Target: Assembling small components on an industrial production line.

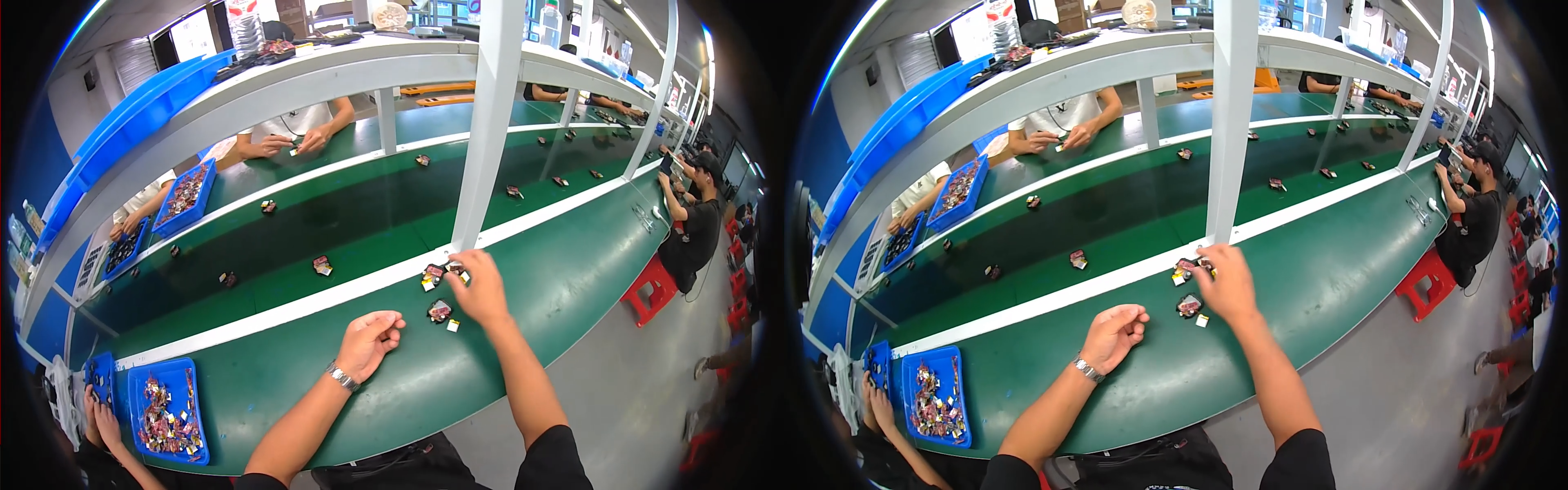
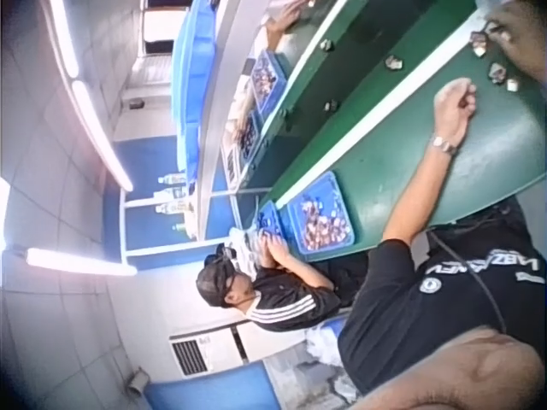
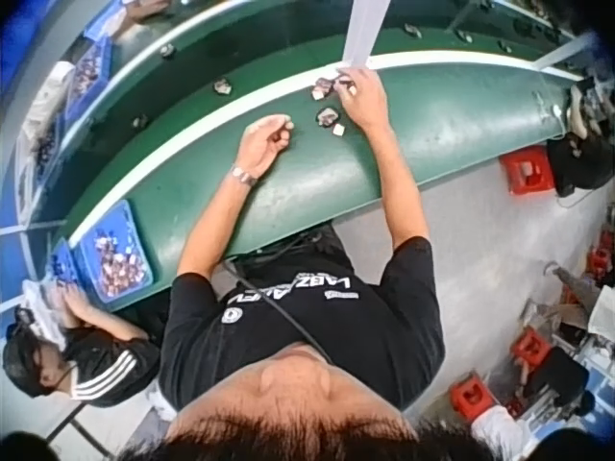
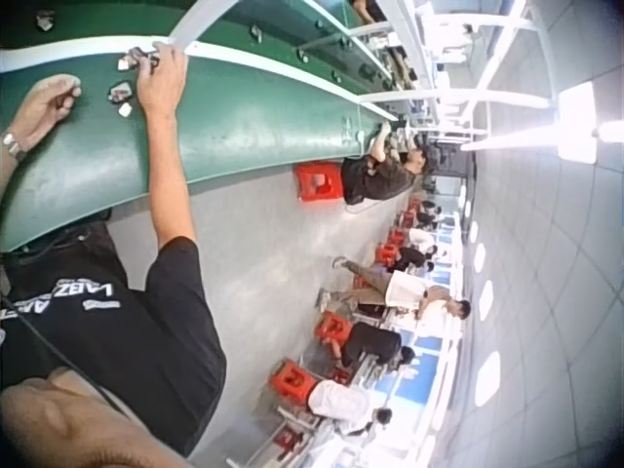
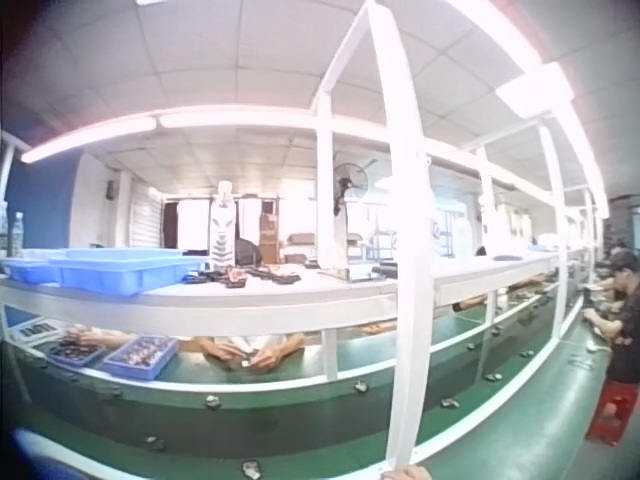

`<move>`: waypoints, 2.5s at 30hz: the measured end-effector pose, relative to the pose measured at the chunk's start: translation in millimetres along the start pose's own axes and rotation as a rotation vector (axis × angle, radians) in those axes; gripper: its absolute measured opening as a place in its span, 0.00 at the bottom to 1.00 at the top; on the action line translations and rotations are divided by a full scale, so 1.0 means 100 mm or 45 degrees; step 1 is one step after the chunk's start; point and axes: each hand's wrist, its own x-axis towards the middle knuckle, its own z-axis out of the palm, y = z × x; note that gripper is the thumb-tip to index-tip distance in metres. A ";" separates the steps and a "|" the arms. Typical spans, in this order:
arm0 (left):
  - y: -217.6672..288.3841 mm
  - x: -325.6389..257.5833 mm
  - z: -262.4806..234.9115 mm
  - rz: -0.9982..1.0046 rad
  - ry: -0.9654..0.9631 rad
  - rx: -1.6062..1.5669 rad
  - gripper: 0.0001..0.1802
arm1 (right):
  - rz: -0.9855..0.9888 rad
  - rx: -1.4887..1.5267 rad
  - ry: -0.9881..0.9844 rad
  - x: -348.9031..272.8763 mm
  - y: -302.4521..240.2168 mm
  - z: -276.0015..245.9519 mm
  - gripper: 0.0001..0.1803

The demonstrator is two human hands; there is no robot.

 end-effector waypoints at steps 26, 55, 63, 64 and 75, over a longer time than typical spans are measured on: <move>0.47 -1.11 -1.13 0.275 0.242 0.249 0.09 | -0.241 0.751 -0.895 -0.48 -1.60 1.06 0.05; 0.51 -1.13 -1.28 0.285 0.123 0.419 0.07 | -0.345 0.859 -0.528 -0.71 -1.49 1.39 0.06; 0.54 -1.15 -1.28 0.290 0.103 0.445 0.07 | -0.347 0.879 -0.618 -0.69 -1.49 1.36 0.07; 0.53 -1.14 -1.27 0.288 0.113 0.408 0.07 | -0.349 0.880 -0.614 -0.69 -1.48 1.37 0.07; 0.52 -1.14 -1.30 0.258 0.140 0.324 0.06 | -0.352 0.897 -0.610 -0.71 -1.47 1.37 0.07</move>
